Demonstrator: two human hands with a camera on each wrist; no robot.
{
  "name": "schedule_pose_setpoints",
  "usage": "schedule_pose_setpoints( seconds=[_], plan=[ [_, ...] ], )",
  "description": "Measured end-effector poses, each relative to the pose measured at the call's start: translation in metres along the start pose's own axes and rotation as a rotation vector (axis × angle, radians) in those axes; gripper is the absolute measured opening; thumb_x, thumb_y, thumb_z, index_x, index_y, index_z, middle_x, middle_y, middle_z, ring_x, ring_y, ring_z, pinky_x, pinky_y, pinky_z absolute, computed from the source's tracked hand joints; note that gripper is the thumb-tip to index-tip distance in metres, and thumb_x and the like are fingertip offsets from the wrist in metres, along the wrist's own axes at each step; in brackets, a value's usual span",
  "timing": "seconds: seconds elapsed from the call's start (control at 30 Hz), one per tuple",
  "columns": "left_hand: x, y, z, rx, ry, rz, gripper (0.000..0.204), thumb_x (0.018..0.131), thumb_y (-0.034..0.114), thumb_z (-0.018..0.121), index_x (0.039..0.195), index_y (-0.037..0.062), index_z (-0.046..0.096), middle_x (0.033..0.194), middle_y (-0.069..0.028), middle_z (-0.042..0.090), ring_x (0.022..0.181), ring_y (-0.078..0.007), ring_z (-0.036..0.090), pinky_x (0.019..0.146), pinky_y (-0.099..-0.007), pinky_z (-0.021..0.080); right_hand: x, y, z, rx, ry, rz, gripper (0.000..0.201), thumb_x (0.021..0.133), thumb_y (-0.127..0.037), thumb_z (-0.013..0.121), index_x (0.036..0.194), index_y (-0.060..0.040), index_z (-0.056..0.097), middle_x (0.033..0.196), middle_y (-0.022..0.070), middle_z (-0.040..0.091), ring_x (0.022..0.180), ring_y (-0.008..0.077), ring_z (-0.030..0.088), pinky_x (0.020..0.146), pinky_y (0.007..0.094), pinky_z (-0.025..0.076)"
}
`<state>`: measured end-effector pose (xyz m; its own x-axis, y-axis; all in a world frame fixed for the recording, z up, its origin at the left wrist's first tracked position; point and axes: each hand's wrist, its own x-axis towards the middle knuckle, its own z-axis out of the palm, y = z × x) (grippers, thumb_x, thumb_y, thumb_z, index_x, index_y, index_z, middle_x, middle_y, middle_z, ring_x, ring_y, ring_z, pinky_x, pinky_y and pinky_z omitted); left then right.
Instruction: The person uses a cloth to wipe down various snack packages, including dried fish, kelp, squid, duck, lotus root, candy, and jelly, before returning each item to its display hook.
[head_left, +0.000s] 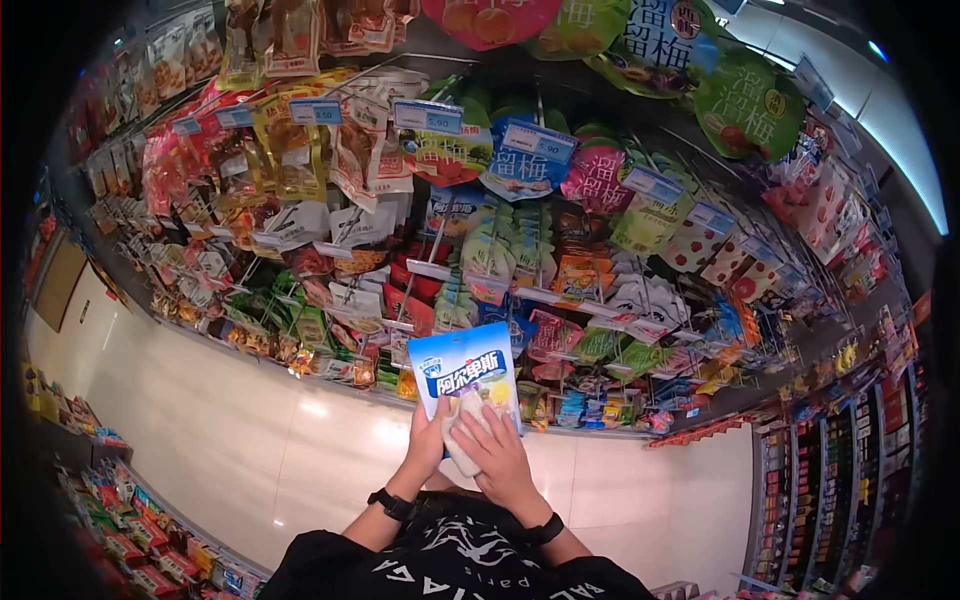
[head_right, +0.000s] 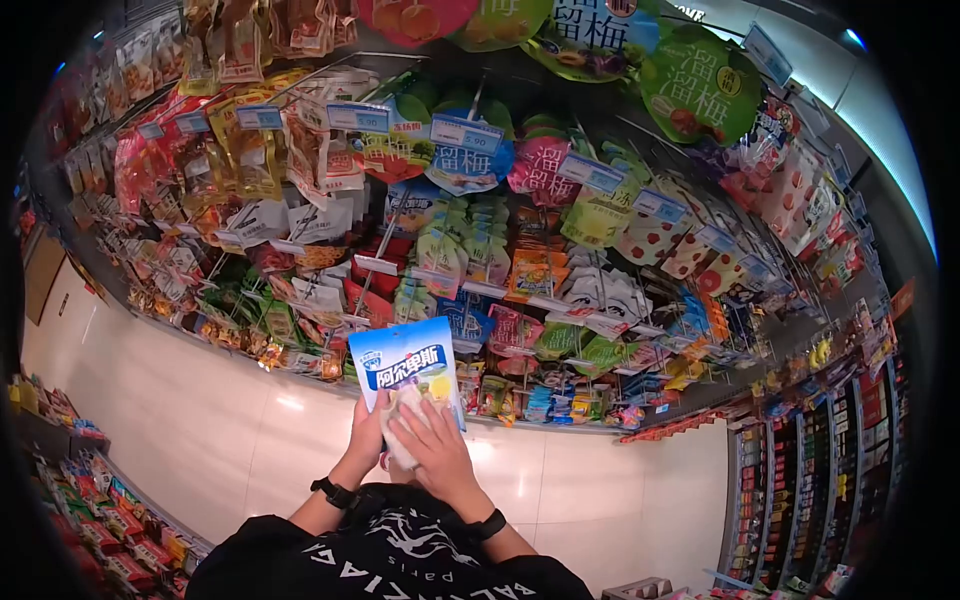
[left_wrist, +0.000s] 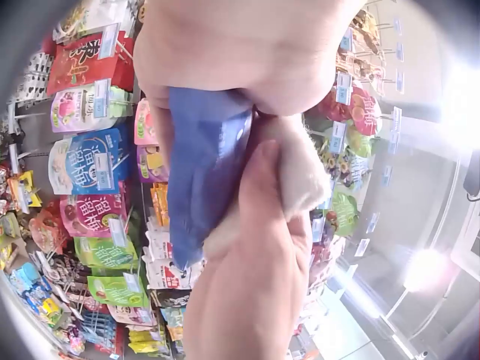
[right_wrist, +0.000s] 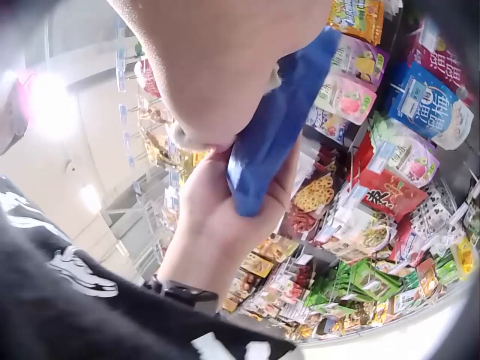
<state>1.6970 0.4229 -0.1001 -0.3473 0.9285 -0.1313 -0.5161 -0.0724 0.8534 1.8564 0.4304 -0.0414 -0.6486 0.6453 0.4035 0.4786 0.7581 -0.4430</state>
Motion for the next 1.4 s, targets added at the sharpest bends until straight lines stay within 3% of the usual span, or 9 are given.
schedule_pose_setpoints(
  seconds=[0.13, 0.33, 0.53, 0.9, 1.07, 1.2, 1.27, 1.37, 1.4],
  plan=[
    [-0.002, 0.025, -0.001, 0.091, -0.019, 0.040, 0.037, 0.108, 0.024, 0.051, 0.138, 0.0021, 0.048, 0.127, -0.0069, 0.062, 0.112, -0.0131, 0.059, 0.098, -0.0303, 0.047, -0.014, 0.009, -0.004, 0.003, -0.068, -0.032, 0.060, 0.081, -0.002, 0.059, 0.140, -0.0131, 0.059, 0.153, 0.0116, 0.048, 0.145, 0.0416, 0.037, 0.117, 0.0557, 0.028],
    [-0.020, 0.036, 0.008, 0.232, -0.295, 0.007, 0.043, 0.107, 0.027, 0.053, 0.140, -0.0005, 0.046, 0.127, -0.0085, 0.063, 0.113, -0.0134, 0.058, 0.100, -0.0323, 0.047, 0.024, 0.010, -0.020, 0.092, 0.426, 0.259, 0.051, 0.089, -0.005, 0.060, 0.140, -0.0037, 0.057, 0.152, 0.0218, 0.046, 0.145, 0.0456, 0.035, 0.119, 0.0526, 0.026],
    [-0.027, 0.028, 0.008, 0.243, -0.366, -0.034, 0.049, 0.108, 0.026, 0.047, 0.148, 0.0005, 0.040, 0.139, -0.0101, 0.055, 0.123, -0.0158, 0.054, 0.105, -0.0318, 0.044, 0.040, -0.024, -0.028, -0.047, 0.179, 0.016, 0.051, 0.086, -0.011, 0.061, 0.137, -0.0080, 0.061, 0.148, 0.0131, 0.054, 0.141, 0.0405, 0.043, 0.117, 0.0534, 0.030],
    [-0.011, 0.062, -0.013, -0.257, -0.006, 0.039, 0.043, 0.112, 0.033, 0.038, 0.140, 0.0013, 0.045, 0.132, -0.0108, 0.060, 0.116, -0.0174, 0.060, 0.100, -0.0336, 0.048, 0.010, -0.031, -0.049, 0.041, -0.179, -0.138, 0.055, 0.083, -0.008, 0.066, 0.137, -0.0149, 0.062, 0.147, 0.0040, 0.056, 0.142, 0.0312, 0.045, 0.116, 0.0512, 0.034],
    [-0.016, 0.071, -0.015, -0.235, -0.012, 0.056, 0.044, 0.111, 0.032, 0.038, 0.145, 0.0045, 0.038, 0.139, -0.0124, 0.055, 0.121, -0.0210, 0.061, 0.102, -0.0364, 0.051, 0.010, -0.006, -0.038, 0.101, 0.240, 0.124, 0.055, 0.084, -0.004, 0.065, 0.138, -0.0041, 0.058, 0.144, 0.0178, 0.056, 0.137, 0.0410, 0.048, 0.115, 0.0512, 0.035],
    [-0.020, 0.055, -0.020, -0.143, -0.046, 0.035, 0.036, 0.109, 0.022, 0.049, 0.138, 0.0021, 0.046, 0.131, -0.0089, 0.060, 0.114, -0.0152, 0.060, 0.100, -0.0322, 0.049, 0.013, -0.017, -0.029, 0.687, 0.306, 0.519, 0.042, 0.098, -0.012, 0.063, 0.137, 0.0048, 0.055, 0.137, 0.0201, 0.061, 0.127, 0.0210, 0.057, 0.107, 0.0345, 0.042],
    [-0.019, 0.052, -0.020, -0.089, -0.054, 0.058, 0.035, 0.107, 0.020, 0.053, 0.137, 0.0020, 0.048, 0.128, -0.0071, 0.062, 0.112, -0.0132, 0.060, 0.099, -0.0306, 0.048, 0.015, -0.026, -0.030, 0.758, 0.324, 0.504, 0.042, 0.102, -0.016, 0.060, 0.138, 0.0053, 0.054, 0.134, 0.0180, 0.062, 0.121, 0.0126, 0.054, 0.103, 0.0279, 0.042],
    [-0.010, 0.057, -0.012, 0.009, 0.000, 0.036, 0.038, 0.108, 0.028, 0.051, 0.136, 0.0026, 0.049, 0.121, -0.0056, 0.065, 0.107, -0.0123, 0.062, 0.096, -0.0298, 0.049, 0.017, -0.042, -0.038, 0.883, 0.299, 0.516, 0.047, 0.099, -0.013, 0.064, 0.141, 0.0043, 0.052, 0.140, 0.0209, 0.059, 0.129, 0.0197, 0.055, 0.108, 0.0313, 0.040],
    [-0.011, 0.057, -0.007, 0.008, 0.007, 0.035, 0.038, 0.108, 0.028, 0.051, 0.136, 0.0026, 0.049, 0.121, -0.0056, 0.065, 0.107, -0.0123, 0.062, 0.096, -0.0298, 0.049, 0.019, -0.048, -0.041, 0.824, 0.201, 0.334, 0.049, 0.096, -0.012, 0.067, 0.142, 0.0013, 0.054, 0.144, 0.0211, 0.056, 0.134, 0.0250, 0.052, 0.111, 0.0346, 0.039]
  ],
)
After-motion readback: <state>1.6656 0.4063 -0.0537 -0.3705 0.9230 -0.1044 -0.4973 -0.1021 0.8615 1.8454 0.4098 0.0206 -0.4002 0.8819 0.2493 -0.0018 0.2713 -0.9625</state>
